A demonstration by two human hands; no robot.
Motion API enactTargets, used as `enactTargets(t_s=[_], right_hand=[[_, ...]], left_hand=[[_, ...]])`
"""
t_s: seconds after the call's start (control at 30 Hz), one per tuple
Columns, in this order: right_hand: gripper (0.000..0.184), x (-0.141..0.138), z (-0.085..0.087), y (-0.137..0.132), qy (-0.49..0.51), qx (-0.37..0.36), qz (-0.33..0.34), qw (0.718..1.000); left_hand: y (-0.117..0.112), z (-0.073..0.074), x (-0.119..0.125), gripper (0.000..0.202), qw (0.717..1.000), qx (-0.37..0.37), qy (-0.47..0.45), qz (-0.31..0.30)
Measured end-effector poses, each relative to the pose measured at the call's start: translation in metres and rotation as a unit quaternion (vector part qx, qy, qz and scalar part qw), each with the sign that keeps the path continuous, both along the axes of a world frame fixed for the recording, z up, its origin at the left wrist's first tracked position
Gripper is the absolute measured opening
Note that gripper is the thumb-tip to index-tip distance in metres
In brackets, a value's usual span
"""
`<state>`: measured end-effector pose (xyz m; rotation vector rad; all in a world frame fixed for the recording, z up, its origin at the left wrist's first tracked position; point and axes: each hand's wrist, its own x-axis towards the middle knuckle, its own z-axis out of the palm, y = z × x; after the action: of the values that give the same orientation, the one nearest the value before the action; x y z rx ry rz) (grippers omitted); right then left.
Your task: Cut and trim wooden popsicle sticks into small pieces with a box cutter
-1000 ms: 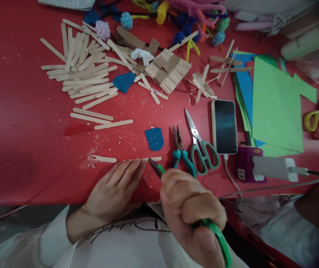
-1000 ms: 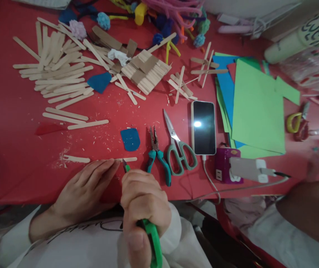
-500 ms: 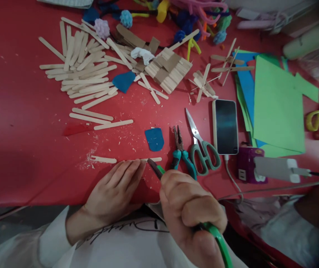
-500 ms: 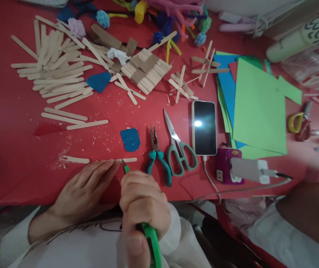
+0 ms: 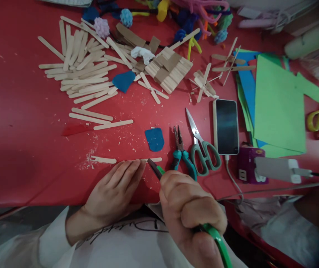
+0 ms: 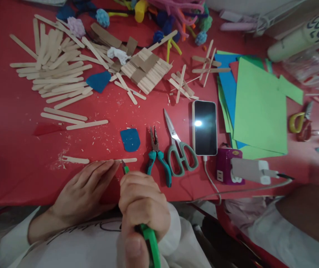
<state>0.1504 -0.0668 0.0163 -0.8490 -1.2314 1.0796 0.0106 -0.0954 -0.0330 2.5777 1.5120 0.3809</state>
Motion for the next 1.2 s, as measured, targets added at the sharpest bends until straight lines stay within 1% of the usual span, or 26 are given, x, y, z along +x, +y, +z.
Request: enactTargets(t_s=[0.2, 0.37, 0.57, 0.67, 0.8, 1.0, 1.07, 1.2], right_hand=[[0.028, -0.002, 0.001, 0.001, 0.01, -0.014, -0.008, 1.0], [0.035, -0.005, 0.003, 0.0, -0.026, -0.036, -0.035, 0.998], [0.036, -0.003, 0.004, -0.004, -0.063, -0.049, -0.011, 0.997], [0.038, -0.004, 0.0, -0.004, -0.062, -0.021, -0.019, 0.998], [0.029, -0.007, -0.005, -0.003, -0.028, 0.011, -0.03, 0.999], [0.023, -0.001, -0.01, 0.002, 0.029, 0.055, -0.004, 0.998], [0.021, 0.0, -0.012, 0.003, 0.032, 0.061, -0.002, 0.998], [0.02, 0.002, -0.016, 0.004, 0.018, 0.102, 0.025, 0.994]], left_hand=[[0.001, 0.002, 0.001, 0.053, 1.0, 0.0, -0.001, -0.001], [0.001, -0.001, 0.002, 0.053, 1.0, 0.013, -0.001, -0.002], [0.0, -0.005, 0.0, 0.053, 0.999, 0.028, 0.002, -0.015], [0.0, -0.005, 0.0, 0.054, 0.999, 0.029, -0.002, -0.02], [-0.001, -0.002, 0.0, 0.058, 1.0, 0.014, -0.001, -0.015], [-0.001, 0.0, 0.002, 0.064, 1.0, 0.002, 0.001, -0.003], [-0.001, 0.001, 0.002, 0.066, 1.0, -0.003, 0.0, -0.002], [-0.001, 0.002, 0.001, 0.068, 1.0, -0.004, 0.0, 0.0]])
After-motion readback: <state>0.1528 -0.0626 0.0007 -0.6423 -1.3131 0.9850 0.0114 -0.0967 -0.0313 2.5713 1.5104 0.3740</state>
